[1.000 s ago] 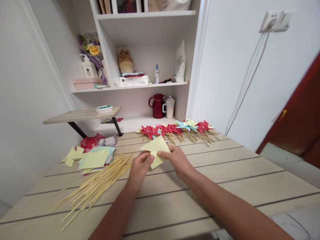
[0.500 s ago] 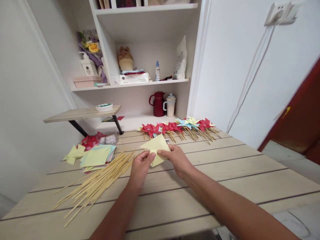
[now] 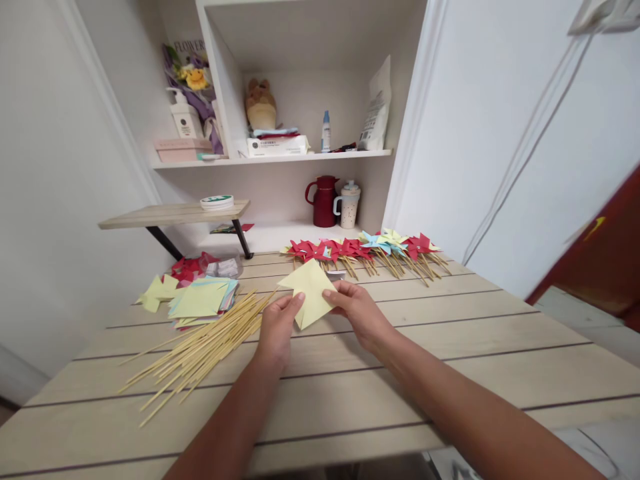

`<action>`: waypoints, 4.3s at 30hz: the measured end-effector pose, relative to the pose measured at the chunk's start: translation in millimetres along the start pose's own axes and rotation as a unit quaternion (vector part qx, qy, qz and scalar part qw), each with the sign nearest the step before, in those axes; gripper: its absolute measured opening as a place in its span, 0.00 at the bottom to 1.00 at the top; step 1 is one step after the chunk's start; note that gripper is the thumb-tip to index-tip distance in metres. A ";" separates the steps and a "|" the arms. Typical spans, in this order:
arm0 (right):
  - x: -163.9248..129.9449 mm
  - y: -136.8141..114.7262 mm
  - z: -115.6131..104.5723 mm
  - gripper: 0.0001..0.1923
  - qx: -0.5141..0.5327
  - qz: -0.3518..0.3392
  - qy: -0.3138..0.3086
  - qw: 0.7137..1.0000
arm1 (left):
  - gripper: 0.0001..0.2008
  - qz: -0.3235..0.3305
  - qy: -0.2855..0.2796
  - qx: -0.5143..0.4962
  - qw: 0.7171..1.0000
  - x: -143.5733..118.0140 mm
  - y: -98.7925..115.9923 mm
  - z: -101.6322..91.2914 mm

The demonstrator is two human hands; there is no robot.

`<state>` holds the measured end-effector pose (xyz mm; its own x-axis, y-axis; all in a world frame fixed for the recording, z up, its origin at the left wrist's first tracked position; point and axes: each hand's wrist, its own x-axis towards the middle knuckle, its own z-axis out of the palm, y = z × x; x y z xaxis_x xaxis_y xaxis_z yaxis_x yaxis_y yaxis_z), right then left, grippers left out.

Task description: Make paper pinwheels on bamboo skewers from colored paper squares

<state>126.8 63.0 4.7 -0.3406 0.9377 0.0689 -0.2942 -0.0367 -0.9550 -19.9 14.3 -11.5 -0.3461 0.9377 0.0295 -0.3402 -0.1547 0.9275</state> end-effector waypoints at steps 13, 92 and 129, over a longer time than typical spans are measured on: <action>7.2 4.6 -16.1 0.12 -0.283 -0.287 0.064 0.913 | 0.20 -0.014 0.094 -0.041 0.995 6.7 1.0 -9.6; -3.4 -7.9 -9.5 0.23 -0.547 -0.444 0.078 0.705 | 0.08 0.503 0.035 0.511 0.696 2.5 9.4 -11.2; 0.4 -10.8 -3.2 0.17 -0.018 0.011 -0.009 1.000 | 0.14 0.072 -0.091 0.133 0.984 -3.5 3.1 5.3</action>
<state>132.7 64.9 14.1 -0.3627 0.9305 0.0518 -0.2542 -0.0454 -0.9661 -15.1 12.2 -6.7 -0.2026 0.9563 0.2109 -0.0502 -0.2252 0.9730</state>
